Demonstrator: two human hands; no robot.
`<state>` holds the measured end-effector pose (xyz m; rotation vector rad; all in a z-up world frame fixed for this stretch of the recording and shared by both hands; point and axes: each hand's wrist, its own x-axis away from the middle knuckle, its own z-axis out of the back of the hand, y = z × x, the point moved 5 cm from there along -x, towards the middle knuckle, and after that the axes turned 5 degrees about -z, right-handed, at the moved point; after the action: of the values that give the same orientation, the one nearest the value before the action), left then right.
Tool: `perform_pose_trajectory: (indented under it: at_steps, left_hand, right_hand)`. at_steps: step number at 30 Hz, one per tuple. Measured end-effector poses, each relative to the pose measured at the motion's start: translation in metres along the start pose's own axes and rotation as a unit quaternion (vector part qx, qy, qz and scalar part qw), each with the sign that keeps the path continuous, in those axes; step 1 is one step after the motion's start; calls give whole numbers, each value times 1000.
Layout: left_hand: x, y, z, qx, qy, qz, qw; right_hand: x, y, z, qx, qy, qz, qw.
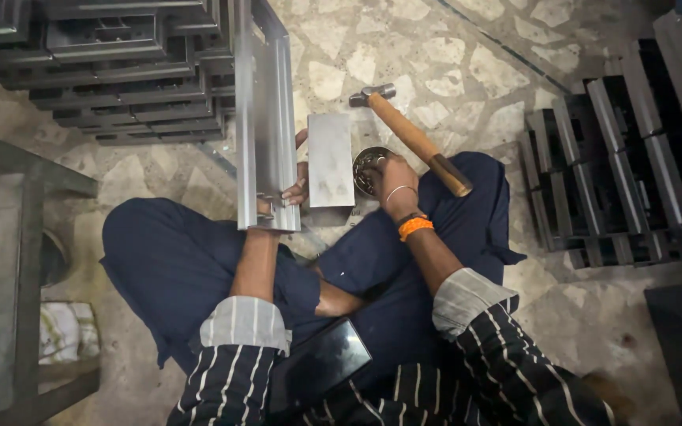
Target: The person assembles metal components by hammering and fitting them together at a workstation.
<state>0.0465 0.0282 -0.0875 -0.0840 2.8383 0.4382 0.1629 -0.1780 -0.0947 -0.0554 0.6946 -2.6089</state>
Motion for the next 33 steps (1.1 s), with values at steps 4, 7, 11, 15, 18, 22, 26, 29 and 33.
perform_pose_trajectory:
  at_steps: [4,7,11,15,18,22,26,29,33]
  left_hand:
    - [0,-1,1,55,33,18,998]
    - [-1,-2,21,49,20,14,999]
    - [-5,-2,25,35,-7,28,999]
    - [-8,-1,31,56,-35,42,997]
    - [-7,-3,32,77,-58,46,994]
    - [-6,-4,20,78,-53,34,995]
    - [-1,-5,1,85,-46,15,995]
    - [-3,-3,5,94,-38,8,995]
    - [-10,-3,35,83,-58,31,994]
  right_hand:
    - [-1,6,-5,15,80,37,996]
    - [2,4,5,-8,137,62,989]
    - [9,-8,32,-246,118,-34,962]
    - [35,-45,76,-458,116,-58,879]
    - [66,-100,114,-437,89,24,895]
    - [88,-137,122,-320,91,144,932]
    - [93,-153,110,-193,97,217,952]
    - [90,-157,107,-151,103,239,954]
    - [89,-158,109,-127,101,253,954]
